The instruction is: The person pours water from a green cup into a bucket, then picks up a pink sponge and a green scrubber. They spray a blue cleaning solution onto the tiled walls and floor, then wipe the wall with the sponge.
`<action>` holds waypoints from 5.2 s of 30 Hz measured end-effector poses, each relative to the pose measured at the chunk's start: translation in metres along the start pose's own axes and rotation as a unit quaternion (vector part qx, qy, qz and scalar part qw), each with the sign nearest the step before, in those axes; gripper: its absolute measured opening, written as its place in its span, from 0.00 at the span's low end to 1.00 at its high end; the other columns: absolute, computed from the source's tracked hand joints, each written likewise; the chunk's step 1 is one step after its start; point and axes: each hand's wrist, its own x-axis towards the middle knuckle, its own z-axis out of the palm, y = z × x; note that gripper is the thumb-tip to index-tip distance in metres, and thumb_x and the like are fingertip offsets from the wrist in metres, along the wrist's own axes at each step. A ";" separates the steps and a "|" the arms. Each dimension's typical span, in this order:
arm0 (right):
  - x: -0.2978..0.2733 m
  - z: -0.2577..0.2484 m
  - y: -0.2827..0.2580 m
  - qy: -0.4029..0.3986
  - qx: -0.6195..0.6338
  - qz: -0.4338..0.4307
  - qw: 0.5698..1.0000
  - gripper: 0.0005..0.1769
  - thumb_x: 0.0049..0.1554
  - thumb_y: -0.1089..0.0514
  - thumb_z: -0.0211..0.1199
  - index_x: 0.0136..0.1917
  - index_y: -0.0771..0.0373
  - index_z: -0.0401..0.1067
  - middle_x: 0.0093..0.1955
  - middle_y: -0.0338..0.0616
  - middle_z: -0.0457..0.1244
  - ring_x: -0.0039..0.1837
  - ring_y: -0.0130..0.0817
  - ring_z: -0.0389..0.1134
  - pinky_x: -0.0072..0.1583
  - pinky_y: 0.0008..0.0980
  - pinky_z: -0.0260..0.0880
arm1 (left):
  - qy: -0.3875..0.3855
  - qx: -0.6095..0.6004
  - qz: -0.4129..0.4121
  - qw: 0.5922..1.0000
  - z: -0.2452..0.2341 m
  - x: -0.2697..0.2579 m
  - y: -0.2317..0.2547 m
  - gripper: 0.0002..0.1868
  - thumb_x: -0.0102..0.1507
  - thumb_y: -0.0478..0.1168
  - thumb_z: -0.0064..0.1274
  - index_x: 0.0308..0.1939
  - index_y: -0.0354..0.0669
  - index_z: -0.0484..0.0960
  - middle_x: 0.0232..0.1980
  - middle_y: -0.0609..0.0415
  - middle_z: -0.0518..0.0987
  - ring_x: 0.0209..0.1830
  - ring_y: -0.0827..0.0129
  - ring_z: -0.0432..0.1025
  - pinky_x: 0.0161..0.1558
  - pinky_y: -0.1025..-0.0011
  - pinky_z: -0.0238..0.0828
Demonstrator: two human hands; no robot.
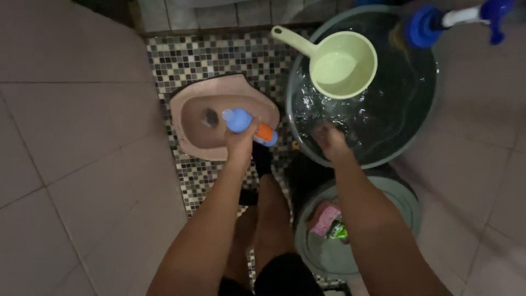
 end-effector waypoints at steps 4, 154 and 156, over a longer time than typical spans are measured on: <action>0.009 0.026 0.007 -0.241 0.135 0.004 0.961 0.17 0.78 0.51 0.54 0.51 0.65 0.69 0.48 0.46 0.66 0.53 0.40 0.68 0.56 0.39 0.69 | 0.010 -0.013 -0.002 1.000 0.003 0.002 -0.001 0.22 0.58 0.41 0.67 0.53 0.34 0.80 0.50 0.51 0.81 0.49 0.66 0.76 0.53 0.66 0.74; -0.650 0.436 -0.049 -0.037 -0.829 -0.457 0.320 0.43 0.43 0.24 0.72 0.52 0.65 0.80 0.48 0.58 0.71 0.51 0.52 0.74 0.53 0.48 0.73 | 0.060 0.228 0.284 0.929 -0.251 -0.247 0.336 0.15 0.62 0.49 0.59 0.45 0.43 0.86 0.35 0.57 0.82 0.30 0.75 0.72 0.34 0.72 0.70; -0.652 0.431 -0.038 -0.086 -0.828 -0.476 0.283 0.43 0.41 0.25 0.72 0.53 0.63 0.79 0.49 0.57 0.71 0.51 0.52 0.73 0.53 0.48 0.72 | 0.071 0.245 0.287 0.923 -0.252 -0.245 0.333 0.15 0.62 0.49 0.59 0.45 0.43 0.86 0.35 0.58 0.83 0.31 0.75 0.73 0.35 0.73 0.71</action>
